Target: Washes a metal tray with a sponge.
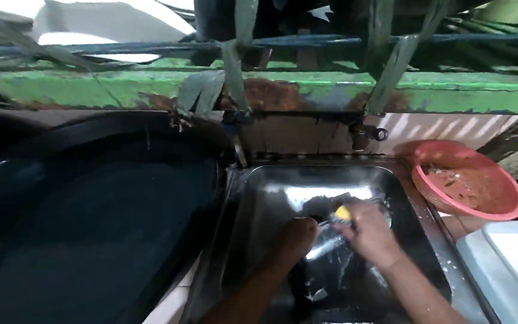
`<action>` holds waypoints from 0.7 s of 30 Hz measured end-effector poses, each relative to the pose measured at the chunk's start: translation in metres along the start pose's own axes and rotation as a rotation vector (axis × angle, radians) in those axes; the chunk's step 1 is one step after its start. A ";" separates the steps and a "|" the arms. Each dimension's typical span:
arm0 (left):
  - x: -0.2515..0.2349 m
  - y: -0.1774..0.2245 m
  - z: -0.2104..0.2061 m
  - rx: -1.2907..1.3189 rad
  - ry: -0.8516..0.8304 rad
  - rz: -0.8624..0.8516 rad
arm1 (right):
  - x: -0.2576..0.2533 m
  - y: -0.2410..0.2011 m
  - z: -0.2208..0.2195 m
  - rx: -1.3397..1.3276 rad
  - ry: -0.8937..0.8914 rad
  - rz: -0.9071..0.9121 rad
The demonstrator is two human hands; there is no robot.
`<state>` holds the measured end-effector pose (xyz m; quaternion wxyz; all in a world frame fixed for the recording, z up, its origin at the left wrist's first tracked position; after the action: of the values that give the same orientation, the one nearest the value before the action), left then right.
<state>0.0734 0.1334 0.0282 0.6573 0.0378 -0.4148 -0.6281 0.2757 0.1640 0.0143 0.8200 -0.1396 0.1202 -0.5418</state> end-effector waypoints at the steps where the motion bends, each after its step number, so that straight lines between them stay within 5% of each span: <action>1: -0.001 0.000 0.001 0.010 -0.002 0.016 | 0.000 -0.015 -0.009 0.004 -0.008 0.061; 5: -0.001 -0.001 0.005 0.015 -0.033 0.046 | -0.023 0.023 -0.002 -0.126 -0.060 -0.098; 8: -0.002 -0.004 0.006 0.032 -0.021 0.033 | -0.028 0.086 0.014 -0.685 0.072 -0.535; 10: -0.002 -0.004 0.007 0.058 -0.020 0.049 | -0.022 0.112 0.004 -1.031 0.179 -0.671; 14: -0.002 -0.012 0.012 0.133 -0.060 0.073 | -0.014 0.110 0.005 -1.009 0.306 -0.639; 17: 0.002 0.001 0.018 0.151 -0.094 0.029 | -0.017 0.072 0.052 -0.790 0.318 -0.553; 21: 0.012 0.064 0.003 0.385 0.182 -0.217 | -0.013 -0.020 0.101 -0.463 0.272 -0.148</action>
<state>0.1204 0.1379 0.0727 0.6014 0.2633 -0.4595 -0.5982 0.2888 0.1785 0.1161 0.7007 -0.2578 0.3394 -0.5722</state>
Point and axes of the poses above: each hand's wrist, its own x-axis away from the middle knuckle, its own z-axis out of the back of the hand, y = z × x, the point moved 1 cm from there along -x, towards the middle knuckle
